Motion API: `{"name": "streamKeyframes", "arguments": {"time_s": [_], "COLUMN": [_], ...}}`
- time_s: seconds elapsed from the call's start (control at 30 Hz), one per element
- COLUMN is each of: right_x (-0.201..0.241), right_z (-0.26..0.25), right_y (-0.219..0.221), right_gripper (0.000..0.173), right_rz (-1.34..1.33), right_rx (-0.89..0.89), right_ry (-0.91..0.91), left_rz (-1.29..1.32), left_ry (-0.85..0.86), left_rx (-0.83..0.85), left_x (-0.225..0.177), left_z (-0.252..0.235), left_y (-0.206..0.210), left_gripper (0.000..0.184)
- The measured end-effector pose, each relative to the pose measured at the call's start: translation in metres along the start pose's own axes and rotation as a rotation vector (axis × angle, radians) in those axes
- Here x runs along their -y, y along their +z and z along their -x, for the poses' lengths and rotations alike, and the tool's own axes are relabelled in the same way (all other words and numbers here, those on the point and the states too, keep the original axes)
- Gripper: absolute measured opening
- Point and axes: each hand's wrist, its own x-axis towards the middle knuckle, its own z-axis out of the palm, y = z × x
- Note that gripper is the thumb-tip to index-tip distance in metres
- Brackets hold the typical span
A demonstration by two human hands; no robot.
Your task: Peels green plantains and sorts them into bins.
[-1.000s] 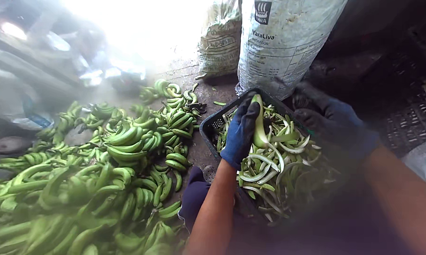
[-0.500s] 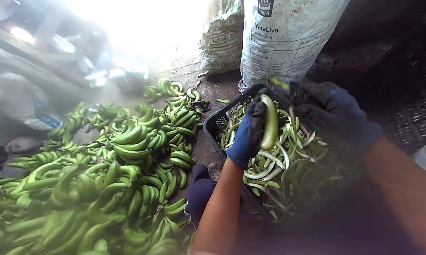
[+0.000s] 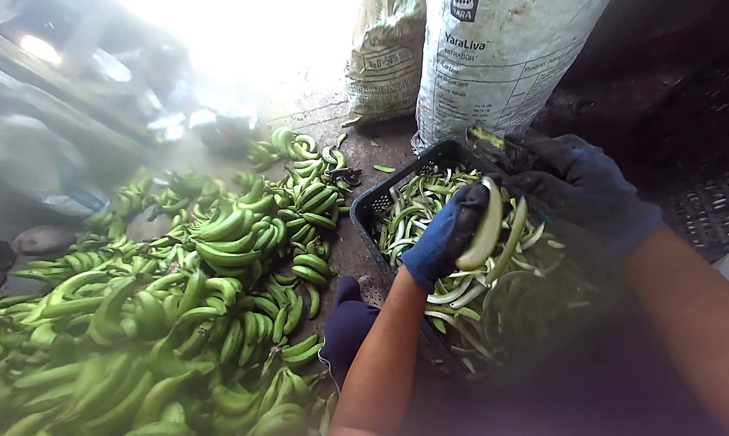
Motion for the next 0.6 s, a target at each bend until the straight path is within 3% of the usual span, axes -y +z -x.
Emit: {"name": "streamKeyframes", "arguments": {"time_s": [0.07,0.13,0.2,0.27,0.4,0.47,0.53,0.6], "right_x": [0.011,0.017,0.016,0.015,0.018,0.018,0.018,0.009], "right_z": [0.010,0.019,0.027,0.029,0.024,0.020,0.012,0.006], "right_y": [0.008,0.024,0.038,0.041,0.032,0.025,0.013,0.002], "right_gripper": [0.058,0.056,0.060,0.059,0.059,0.057,0.055,0.052], "right_rz": [0.038,0.117,0.172,0.193,0.225,0.186,0.112,-0.015], "right_rx": [0.057,0.100,0.066,0.042,0.032,0.053,0.071,0.114], "right_ry": [0.003,-0.088,-0.171,-0.195,-0.178,-0.058,0.042,0.117], "left_rz": [0.125,0.407,0.580,0.656,0.687,0.417,0.032,-0.243], "left_ry": [0.144,0.265,0.276,0.297,0.440,0.433,0.289,0.153], "left_rx": [-0.231,-0.476,-0.672,-0.749,-0.610,-0.531,-0.429,-0.222], "left_x": [0.007,0.005,-0.003,-0.010,-0.010,-0.006,-0.006,-0.012], "left_z": [-0.007,-0.021,-0.027,-0.029,-0.034,-0.026,-0.007,-0.001], "left_y": [-0.004,-0.007,-0.008,-0.006,-0.005,-0.006,-0.004,0.000], "left_gripper": [0.038,0.029,0.026,0.024,0.027,0.033,0.037,0.036]}}
